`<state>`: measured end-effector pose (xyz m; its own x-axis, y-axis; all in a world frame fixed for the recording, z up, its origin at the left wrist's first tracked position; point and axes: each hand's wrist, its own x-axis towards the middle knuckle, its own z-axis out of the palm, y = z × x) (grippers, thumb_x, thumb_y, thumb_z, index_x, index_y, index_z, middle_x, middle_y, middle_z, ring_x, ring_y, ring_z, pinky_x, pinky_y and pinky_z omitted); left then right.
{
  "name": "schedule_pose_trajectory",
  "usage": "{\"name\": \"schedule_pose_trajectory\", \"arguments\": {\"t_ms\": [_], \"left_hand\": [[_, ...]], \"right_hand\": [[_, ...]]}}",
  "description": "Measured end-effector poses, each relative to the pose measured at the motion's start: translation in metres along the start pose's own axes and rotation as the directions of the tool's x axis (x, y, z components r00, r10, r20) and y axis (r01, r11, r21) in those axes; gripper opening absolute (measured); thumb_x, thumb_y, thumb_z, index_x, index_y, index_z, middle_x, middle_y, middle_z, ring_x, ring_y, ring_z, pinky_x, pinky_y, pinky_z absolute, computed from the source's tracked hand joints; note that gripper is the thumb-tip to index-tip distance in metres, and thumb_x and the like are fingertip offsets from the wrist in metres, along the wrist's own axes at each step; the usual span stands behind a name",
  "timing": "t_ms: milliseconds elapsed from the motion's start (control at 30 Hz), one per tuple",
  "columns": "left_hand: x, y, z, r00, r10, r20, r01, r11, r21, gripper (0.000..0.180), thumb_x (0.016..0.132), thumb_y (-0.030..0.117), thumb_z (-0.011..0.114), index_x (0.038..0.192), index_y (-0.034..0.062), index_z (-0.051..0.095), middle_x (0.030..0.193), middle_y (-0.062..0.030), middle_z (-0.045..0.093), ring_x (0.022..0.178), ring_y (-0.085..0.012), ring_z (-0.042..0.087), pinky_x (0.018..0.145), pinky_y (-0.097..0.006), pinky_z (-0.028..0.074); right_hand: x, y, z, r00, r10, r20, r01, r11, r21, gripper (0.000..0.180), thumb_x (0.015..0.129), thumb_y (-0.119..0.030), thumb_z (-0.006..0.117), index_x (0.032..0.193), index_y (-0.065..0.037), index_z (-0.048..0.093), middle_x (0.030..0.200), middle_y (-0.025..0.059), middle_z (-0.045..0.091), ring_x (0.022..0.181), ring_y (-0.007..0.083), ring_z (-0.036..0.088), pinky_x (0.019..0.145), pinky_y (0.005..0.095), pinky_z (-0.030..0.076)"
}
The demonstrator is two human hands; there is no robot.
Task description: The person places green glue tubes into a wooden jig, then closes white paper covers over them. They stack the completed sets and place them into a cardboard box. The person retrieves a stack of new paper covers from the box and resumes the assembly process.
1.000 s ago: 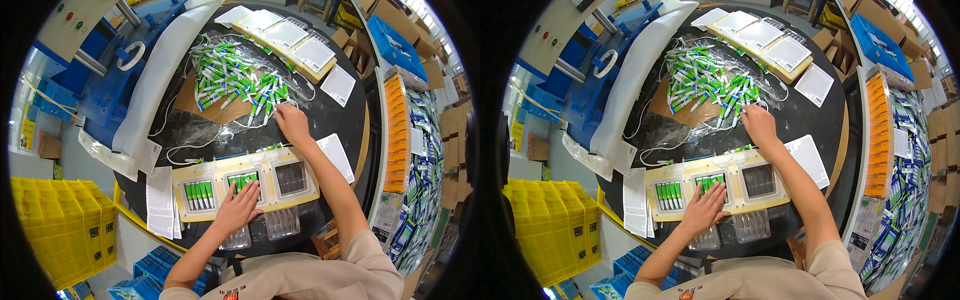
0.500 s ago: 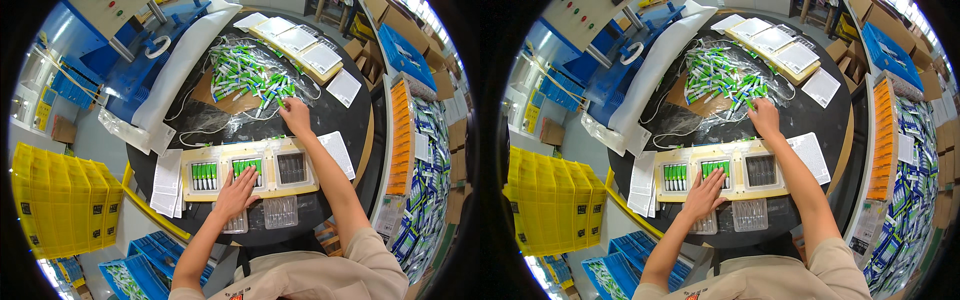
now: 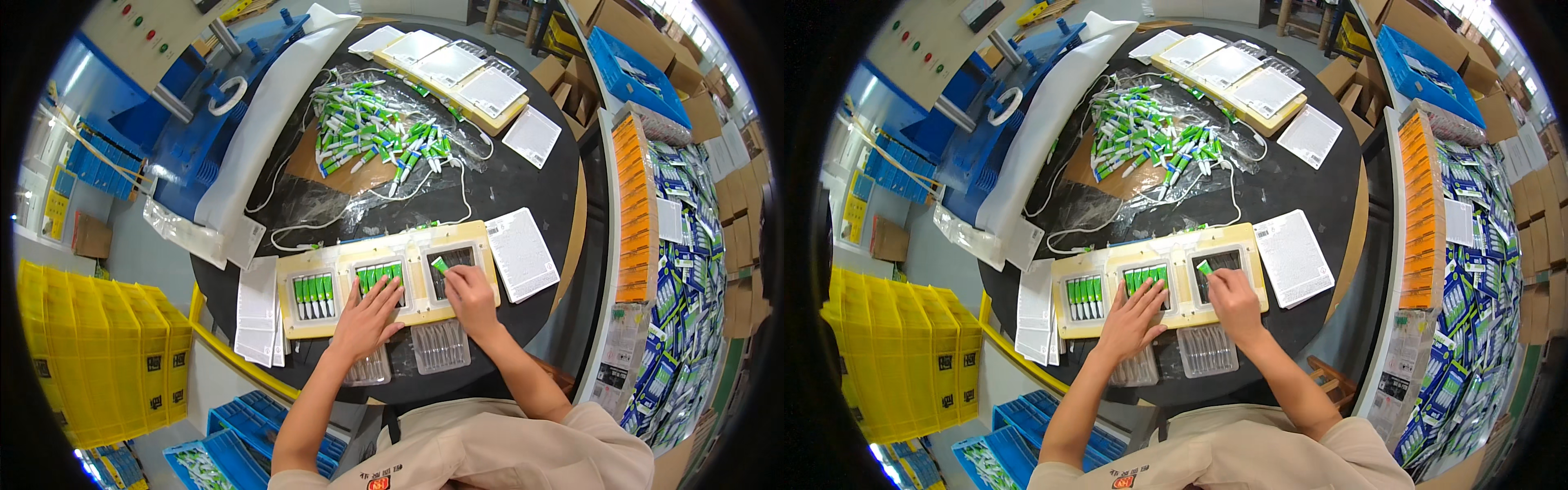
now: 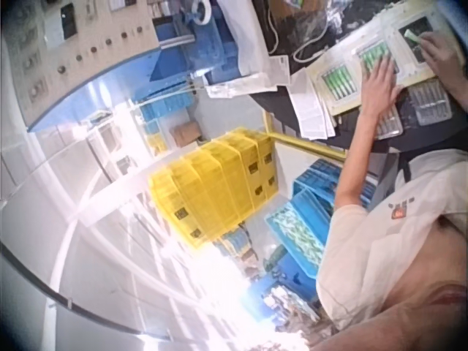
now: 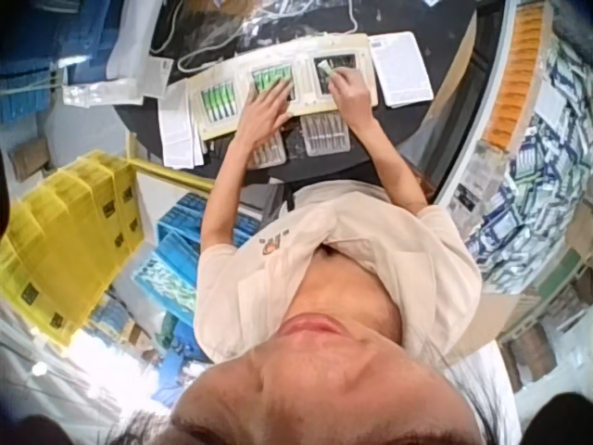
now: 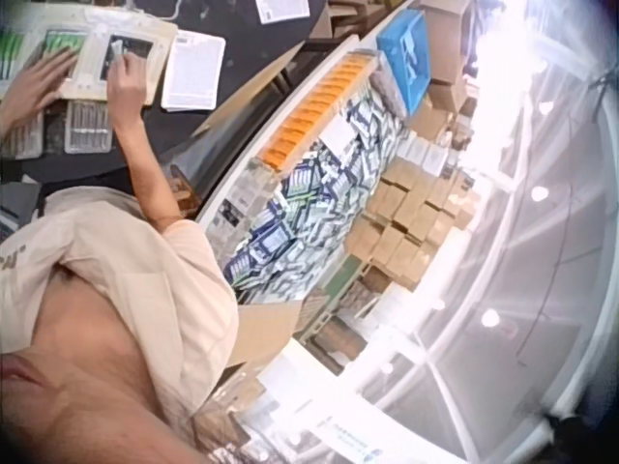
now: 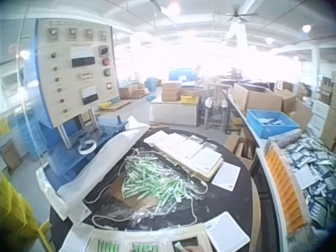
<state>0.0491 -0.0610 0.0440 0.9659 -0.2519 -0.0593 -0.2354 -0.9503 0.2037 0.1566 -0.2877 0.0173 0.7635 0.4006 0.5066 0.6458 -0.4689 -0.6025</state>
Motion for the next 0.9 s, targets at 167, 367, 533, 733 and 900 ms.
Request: {"name": "schedule_pose_trajectory", "arguments": {"t_ms": [167,367,533,733,900], "left_hand": [[0.037,-0.031,-0.016,0.955,-0.129,-0.265,0.046,0.953,-0.301,0.048,0.096,0.022,0.064,0.142,0.0091,0.055,0.148,-0.0112,0.054,0.141,-0.0295,0.047,0.123,-0.056,0.019],[0.173,-0.097,-0.008,0.792,-0.323,-0.518,0.189,0.936,-0.295,0.023,0.09,0.027,0.073,0.1,0.0063,0.069,0.098,-0.0127,0.065,0.092,-0.0359,0.065,0.077,-0.045,0.051],[0.224,-0.119,0.001,0.895,-0.318,-0.312,0.275,0.945,-0.175,0.027,0.088,0.03,0.074,0.097,0.0064,0.067,0.094,-0.0131,0.064,0.097,-0.0347,0.064,0.077,-0.046,0.052],[0.162,-0.096,-0.025,0.743,-0.41,-0.528,0.161,0.876,-0.454,0.014,0.089,0.014,0.071,0.099,0.0038,0.07,0.09,-0.0142,0.069,0.081,-0.0356,0.068,0.071,-0.043,0.053],[0.079,0.03,-0.017,0.723,-0.47,-0.506,0.059,0.772,-0.633,0.023,0.08,0.005,0.081,0.102,0.0043,0.077,0.094,-0.0126,0.074,0.085,-0.0258,0.071,0.077,-0.034,0.056]], "right_hand": [[-0.004,-0.014,0.02,0.997,0.059,0.052,-0.057,0.998,-0.037,0.029,0.08,0.0,0.076,0.108,0.003,0.069,0.103,0.0136,0.066,0.09,0.0337,0.062,0.078,0.0407,0.053],[0.078,0.014,0.018,1.0,-0.02,0.016,0.021,0.996,-0.085,0.027,0.082,0.003,0.069,0.109,0.003,0.067,0.117,0.018,0.064,0.099,0.0372,0.062,0.085,0.0439,0.053],[0.209,0.086,0.102,0.863,-0.273,0.424,0.447,0.804,-0.393,0.016,0.084,-0.005,0.062,0.098,0.002,0.065,0.105,0.0141,0.061,0.102,0.0301,0.063,0.084,0.0375,0.055],[0.211,0.088,0.073,0.797,-0.489,0.355,0.574,0.795,-0.196,0.011,0.084,-0.009,0.065,0.092,-0.001,0.067,0.097,0.0105,0.063,0.093,0.0276,0.066,0.077,0.0389,0.057],[0.099,0.042,-0.037,0.978,-0.185,0.101,0.172,0.978,0.118,0.031,0.077,0.005,0.073,0.108,-0.002,0.072,0.109,0.0142,0.072,0.095,0.0321,0.069,0.081,0.0385,0.057]]}}
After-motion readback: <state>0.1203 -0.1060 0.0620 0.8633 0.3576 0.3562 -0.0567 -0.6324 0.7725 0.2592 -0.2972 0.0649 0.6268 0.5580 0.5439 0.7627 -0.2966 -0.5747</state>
